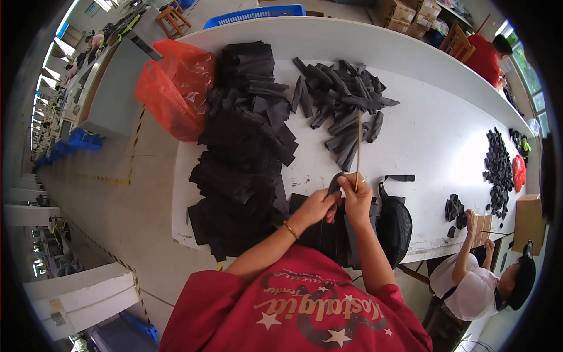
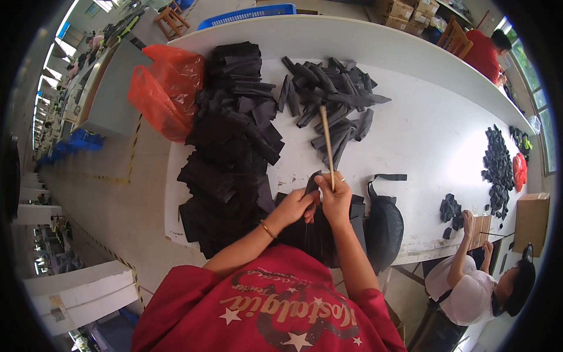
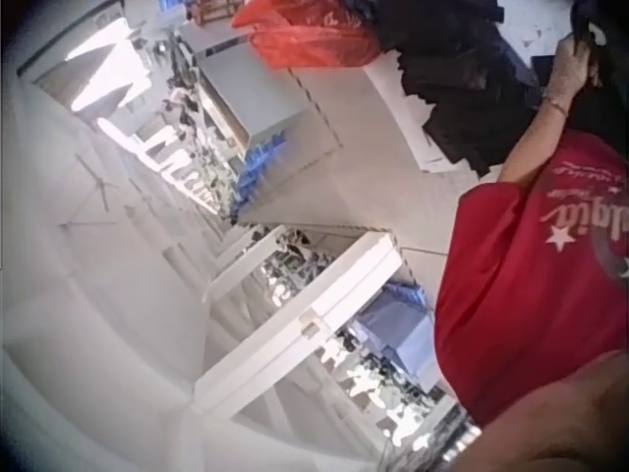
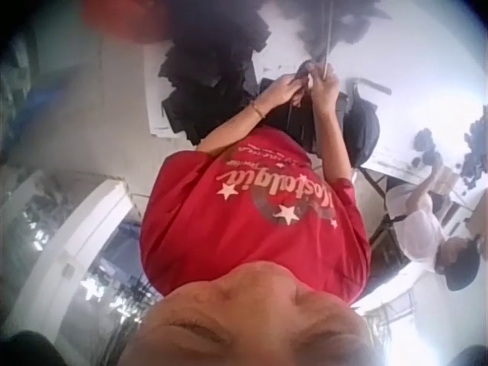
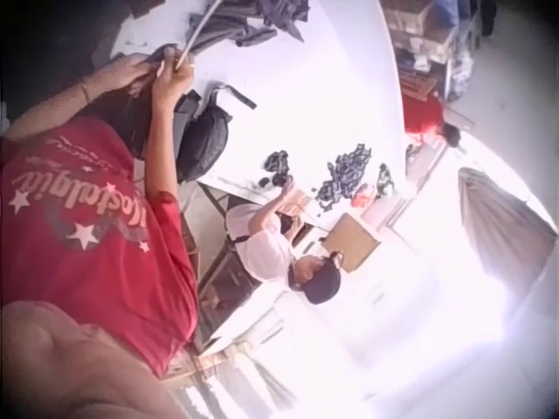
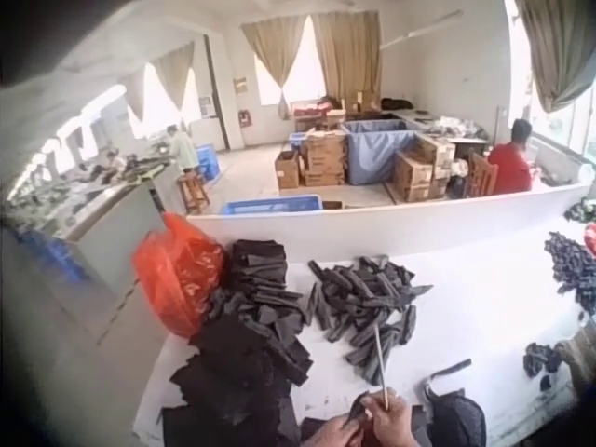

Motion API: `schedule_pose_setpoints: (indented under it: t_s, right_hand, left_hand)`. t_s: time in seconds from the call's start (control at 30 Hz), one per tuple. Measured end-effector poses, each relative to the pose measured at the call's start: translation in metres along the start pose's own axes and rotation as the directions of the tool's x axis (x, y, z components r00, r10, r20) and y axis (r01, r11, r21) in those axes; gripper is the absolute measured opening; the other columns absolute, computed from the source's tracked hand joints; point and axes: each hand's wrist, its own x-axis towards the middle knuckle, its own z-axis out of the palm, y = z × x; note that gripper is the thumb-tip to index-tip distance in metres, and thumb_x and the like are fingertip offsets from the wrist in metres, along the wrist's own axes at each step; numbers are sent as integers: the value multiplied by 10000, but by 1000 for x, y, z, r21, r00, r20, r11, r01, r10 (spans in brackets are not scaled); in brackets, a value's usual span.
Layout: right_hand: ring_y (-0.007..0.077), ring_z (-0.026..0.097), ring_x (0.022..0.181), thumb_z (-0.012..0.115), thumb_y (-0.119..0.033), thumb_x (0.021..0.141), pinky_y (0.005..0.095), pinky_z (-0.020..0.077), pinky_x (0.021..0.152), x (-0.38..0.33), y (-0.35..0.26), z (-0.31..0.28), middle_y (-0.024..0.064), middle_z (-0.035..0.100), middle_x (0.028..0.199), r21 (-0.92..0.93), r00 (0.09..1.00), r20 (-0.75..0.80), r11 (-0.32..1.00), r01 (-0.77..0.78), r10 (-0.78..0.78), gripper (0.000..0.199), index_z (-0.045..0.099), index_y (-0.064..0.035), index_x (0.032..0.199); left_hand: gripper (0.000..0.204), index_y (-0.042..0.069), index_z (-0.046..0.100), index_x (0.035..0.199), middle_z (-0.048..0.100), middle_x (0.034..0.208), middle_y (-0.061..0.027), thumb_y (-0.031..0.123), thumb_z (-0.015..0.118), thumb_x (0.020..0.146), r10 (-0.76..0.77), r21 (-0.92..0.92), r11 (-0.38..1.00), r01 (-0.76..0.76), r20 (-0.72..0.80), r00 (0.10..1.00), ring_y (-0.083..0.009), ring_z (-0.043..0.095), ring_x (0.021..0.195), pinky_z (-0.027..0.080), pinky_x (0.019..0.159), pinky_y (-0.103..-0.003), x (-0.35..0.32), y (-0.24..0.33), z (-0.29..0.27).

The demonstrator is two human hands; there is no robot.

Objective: Inspecting and measuring black material strips using a wooden guide on a factory workbench.

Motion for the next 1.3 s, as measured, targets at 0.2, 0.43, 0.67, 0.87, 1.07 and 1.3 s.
schedule_pose_setpoints:
  t_s: [0.2,0.43,0.67,0.87,1.07,1.3]
  right_hand:
    - [44,428,642,617,-157,936,207,345,576,63,-7,8,-40,506,696,213,926,-357,976,-43,118,169,636,-15,845]
    - [127,560,788,600,-249,951,271,458,744,145,17,-43,51,651,841,-158,948,-312,981,-112,58,340,624,55,1101]
    - [74,416,629,433,-385,1006,247,342,573,58,70,-33,-21,493,649,-251,958,-78,924,-287,277,452,644,10,1067]
    - [318,654,695,607,-183,904,360,491,608,-1,90,-42,179,634,753,-437,957,58,869,-233,285,192,659,-44,1026]
    - [360,637,731,604,-167,895,414,500,615,7,65,-36,165,650,839,-553,991,106,833,-8,80,161,659,-67,1009]
    - [354,634,739,610,-144,890,395,492,630,8,55,-31,162,648,844,-596,996,85,802,38,16,167,658,-45,1016]
  left_hand:
    - [327,58,425,812,397,552,-6,290,364,1034,44,-195,978,-78,-171,984,-91,379,413,381,406,-248,-14,3,44]
    - [266,22,549,747,561,597,-91,210,510,931,261,422,899,-119,-297,919,-218,578,535,455,535,-351,44,6,-20]
    - [198,141,697,919,598,939,-16,87,642,736,341,990,-130,-47,89,936,-227,489,1061,414,859,-421,140,23,-213]
    - [47,143,681,685,606,862,1,100,699,688,64,991,-107,-79,86,994,-228,498,1061,357,879,-410,162,34,-224]
    - [76,144,696,731,623,897,27,141,747,675,218,984,122,-133,104,970,-216,494,1088,346,876,-400,144,80,-205]
    - [61,157,710,769,635,941,31,165,733,713,219,974,150,-170,135,966,-221,478,1146,343,903,-417,119,95,-182]
